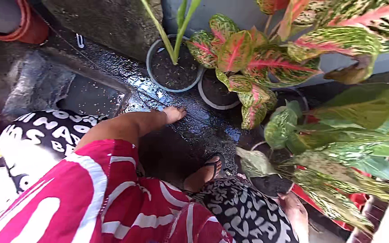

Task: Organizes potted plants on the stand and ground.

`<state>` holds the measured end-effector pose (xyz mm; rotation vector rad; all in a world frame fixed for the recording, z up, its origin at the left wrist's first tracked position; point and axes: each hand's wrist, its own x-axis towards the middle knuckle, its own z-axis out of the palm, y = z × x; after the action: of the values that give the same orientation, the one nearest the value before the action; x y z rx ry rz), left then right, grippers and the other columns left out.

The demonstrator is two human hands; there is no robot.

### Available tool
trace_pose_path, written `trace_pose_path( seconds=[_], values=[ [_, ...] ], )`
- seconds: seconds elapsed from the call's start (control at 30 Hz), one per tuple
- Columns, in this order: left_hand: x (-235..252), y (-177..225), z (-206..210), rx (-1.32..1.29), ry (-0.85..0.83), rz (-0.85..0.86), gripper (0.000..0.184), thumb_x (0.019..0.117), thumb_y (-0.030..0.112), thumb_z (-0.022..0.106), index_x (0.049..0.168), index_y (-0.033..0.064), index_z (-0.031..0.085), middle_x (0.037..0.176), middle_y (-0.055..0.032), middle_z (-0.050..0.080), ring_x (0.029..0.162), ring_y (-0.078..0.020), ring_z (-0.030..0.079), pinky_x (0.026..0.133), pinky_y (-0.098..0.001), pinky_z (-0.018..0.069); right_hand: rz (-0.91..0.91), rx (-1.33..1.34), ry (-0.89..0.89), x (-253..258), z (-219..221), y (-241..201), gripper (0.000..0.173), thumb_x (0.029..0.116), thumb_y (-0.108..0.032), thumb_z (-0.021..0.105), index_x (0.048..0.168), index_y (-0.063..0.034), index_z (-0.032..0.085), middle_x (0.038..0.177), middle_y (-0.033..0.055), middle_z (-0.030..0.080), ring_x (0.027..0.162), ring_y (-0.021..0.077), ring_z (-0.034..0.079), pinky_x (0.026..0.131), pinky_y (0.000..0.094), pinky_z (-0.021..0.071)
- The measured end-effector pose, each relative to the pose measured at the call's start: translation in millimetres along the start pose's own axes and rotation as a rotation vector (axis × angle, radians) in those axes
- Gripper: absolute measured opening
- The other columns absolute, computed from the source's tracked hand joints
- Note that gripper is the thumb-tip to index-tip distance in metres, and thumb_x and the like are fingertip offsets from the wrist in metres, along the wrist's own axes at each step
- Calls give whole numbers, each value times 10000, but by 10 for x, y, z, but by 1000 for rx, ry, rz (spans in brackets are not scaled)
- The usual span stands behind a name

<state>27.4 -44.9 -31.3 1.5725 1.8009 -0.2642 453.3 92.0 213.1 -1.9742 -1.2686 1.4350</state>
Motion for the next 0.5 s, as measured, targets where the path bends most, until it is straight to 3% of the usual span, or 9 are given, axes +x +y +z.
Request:
trace_pose_path(
  seconds=[0.1,0.2,0.37,0.4,0.47,0.5],
  values=[
    [38,-21,2,-28,-13,-27,425,1016,-38,486,1432,39,530,1533,-224,469,1061,-463,680,904,-608,554,1,-168,-74,198,210,191,192,1055,-68,407,982,-13,576,610,-38,647,504,51,638,492,231,565],
    [-6,-12,63,-31,-35,-39,411,1008,-37,494,1414,-1,541,1497,-257,487,1070,-473,670,909,-614,547,18,-163,-187,428,485,311,175,1031,-26,427,1046,5,599,618,13,669,476,104,650,440,262,558],
    [-184,-53,331,20,-2,28,341,977,-44,551,1310,-22,617,1412,-249,566,1053,-445,689,878,-593,572,-65,-267,-457,835,943,406,170,990,-34,514,1123,50,577,699,108,710,525,182,680,473,318,570],
    [-262,-46,307,-4,-16,27,305,997,-24,528,1288,-28,620,1381,-247,585,1069,-438,682,908,-587,558,-89,-276,-525,882,1070,367,182,992,-34,537,1145,59,572,721,120,709,548,198,685,495,334,580],
    [-543,-42,331,-244,159,3,221,990,57,579,1119,-72,703,1136,-268,696,1045,-443,674,960,-584,515,-118,-307,-626,898,1376,232,183,977,-29,559,1137,55,588,729,97,703,556,169,662,518,312,566],
    [-772,60,217,-337,192,-65,258,992,96,592,1135,-86,706,1133,-280,700,1090,-431,660,1001,-552,490,-113,-325,-658,879,1540,141,185,967,-4,549,1139,56,581,723,90,709,549,156,662,517,300,562]
  ],
)
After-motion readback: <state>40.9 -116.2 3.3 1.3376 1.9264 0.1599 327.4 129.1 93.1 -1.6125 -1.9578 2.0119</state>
